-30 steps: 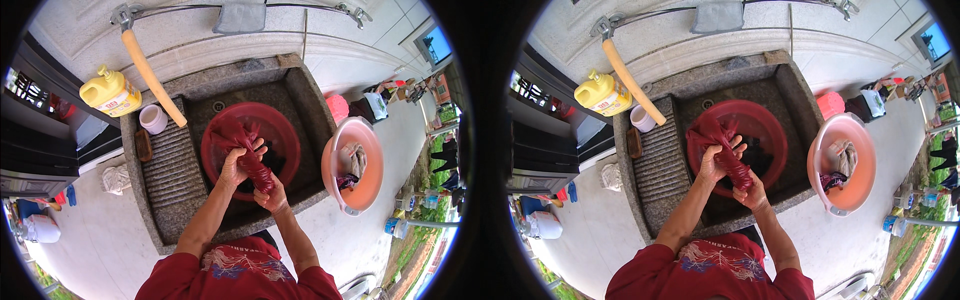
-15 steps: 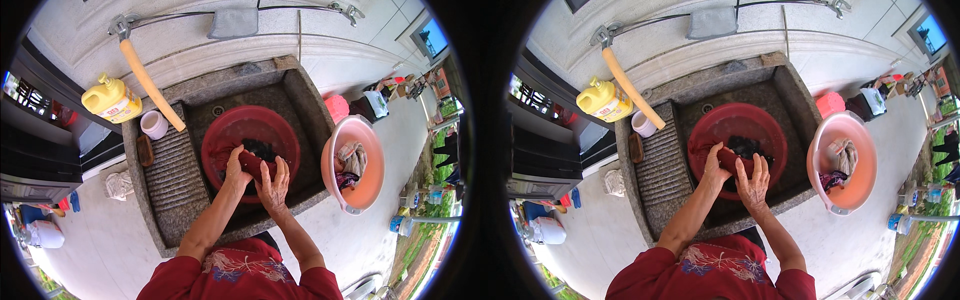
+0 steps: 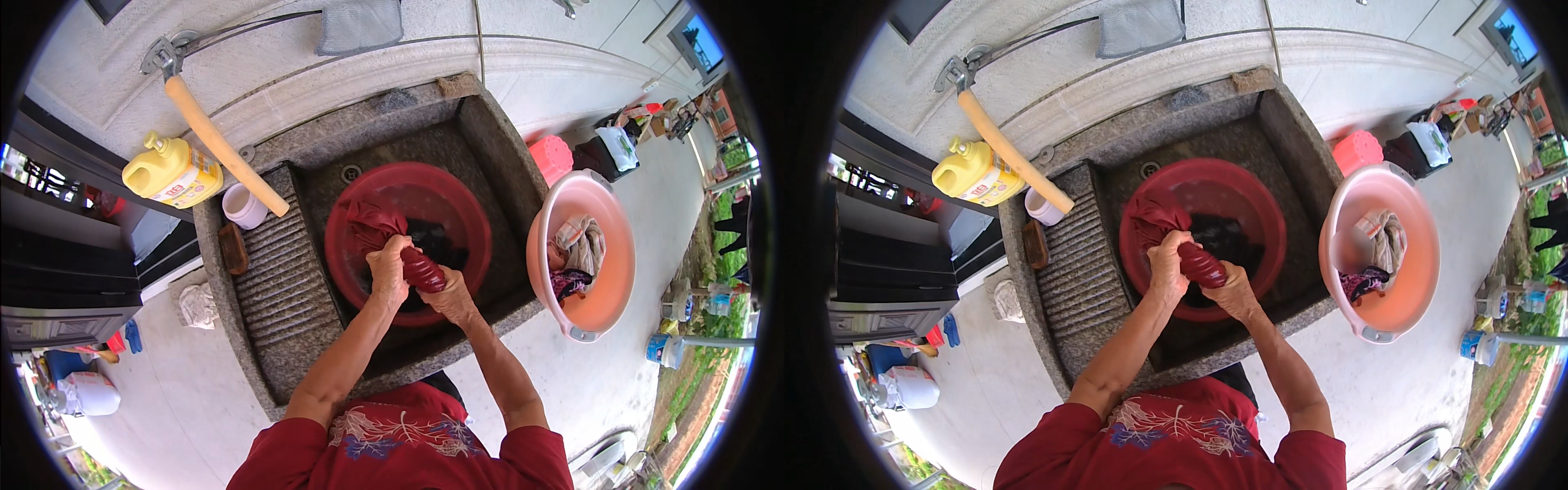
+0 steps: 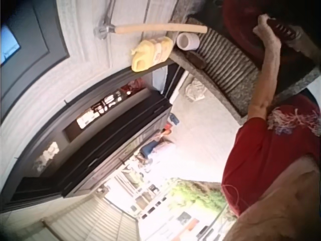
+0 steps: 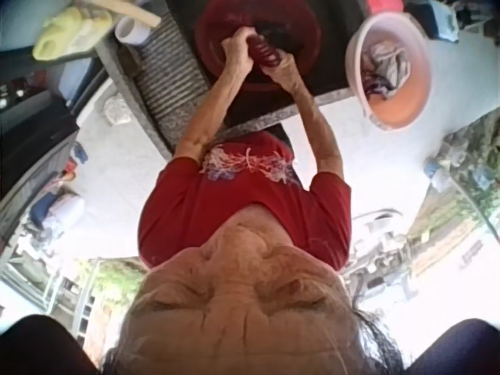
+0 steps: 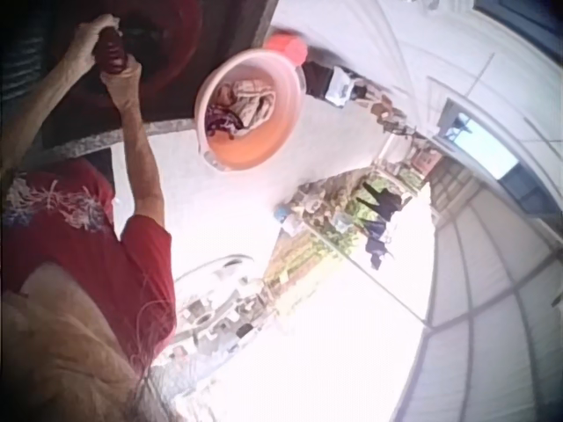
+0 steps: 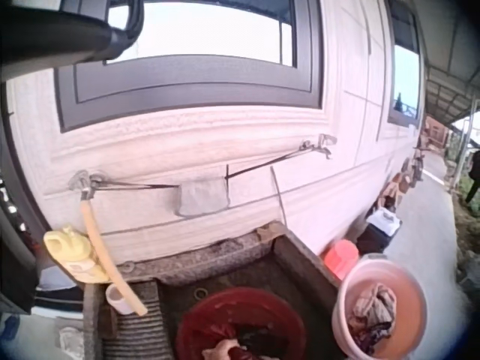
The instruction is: The person washes clothes by hand in a red basin at an outdoor concrete sink. They scrub and rinse a red garment and a black garment, then wring them out and hang them on a clothesline using a hanger.
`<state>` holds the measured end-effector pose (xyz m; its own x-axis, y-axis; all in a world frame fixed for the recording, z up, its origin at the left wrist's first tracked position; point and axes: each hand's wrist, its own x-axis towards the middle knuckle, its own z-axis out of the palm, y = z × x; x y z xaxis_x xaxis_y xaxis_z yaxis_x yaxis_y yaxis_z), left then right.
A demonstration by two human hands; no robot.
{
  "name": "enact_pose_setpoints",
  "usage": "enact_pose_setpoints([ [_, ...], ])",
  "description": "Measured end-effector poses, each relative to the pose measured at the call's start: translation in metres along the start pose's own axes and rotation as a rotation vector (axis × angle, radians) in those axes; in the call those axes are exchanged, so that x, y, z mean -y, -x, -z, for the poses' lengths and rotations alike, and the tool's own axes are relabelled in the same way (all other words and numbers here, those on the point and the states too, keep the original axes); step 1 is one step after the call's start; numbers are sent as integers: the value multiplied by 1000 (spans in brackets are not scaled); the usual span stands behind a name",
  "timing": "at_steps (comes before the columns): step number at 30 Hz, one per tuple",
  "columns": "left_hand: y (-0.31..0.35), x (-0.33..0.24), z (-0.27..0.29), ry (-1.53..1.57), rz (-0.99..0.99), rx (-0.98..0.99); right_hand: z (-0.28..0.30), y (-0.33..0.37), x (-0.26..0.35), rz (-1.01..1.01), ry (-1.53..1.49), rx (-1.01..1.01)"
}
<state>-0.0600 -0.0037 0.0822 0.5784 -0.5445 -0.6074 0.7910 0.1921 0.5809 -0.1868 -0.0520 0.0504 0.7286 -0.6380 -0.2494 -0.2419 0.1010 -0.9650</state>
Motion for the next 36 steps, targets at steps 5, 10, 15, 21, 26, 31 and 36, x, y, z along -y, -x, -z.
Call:
enact_pose_setpoints([
  [5, -15, -4, 9, -175, -103, 137, -12, 5, 22, -353, -459, 229],
  [10, -33, -17, 13, -170, 28, 325, -13, -3, 32, -460, -660, 406],
  [15, -41, -32, 4, -205, 62, 442, -22, -11, 34, -565, -842, 473],
  [21, -51, -32, 8, -144, 224, 571, -30, -12, 24, -642, -1133, 634],
  [26, -60, -21, 5, 47, 335, 548, -34, -20, 17, -618, -1235, 684],
  [31, -61, -43, -4, -190, 390, 451, -20, -27, 22, -447, -918, 569],
  [36, -53, -38, 5, 419, 747, 723, 0, -43, 14, -245, -1181, 295],
])
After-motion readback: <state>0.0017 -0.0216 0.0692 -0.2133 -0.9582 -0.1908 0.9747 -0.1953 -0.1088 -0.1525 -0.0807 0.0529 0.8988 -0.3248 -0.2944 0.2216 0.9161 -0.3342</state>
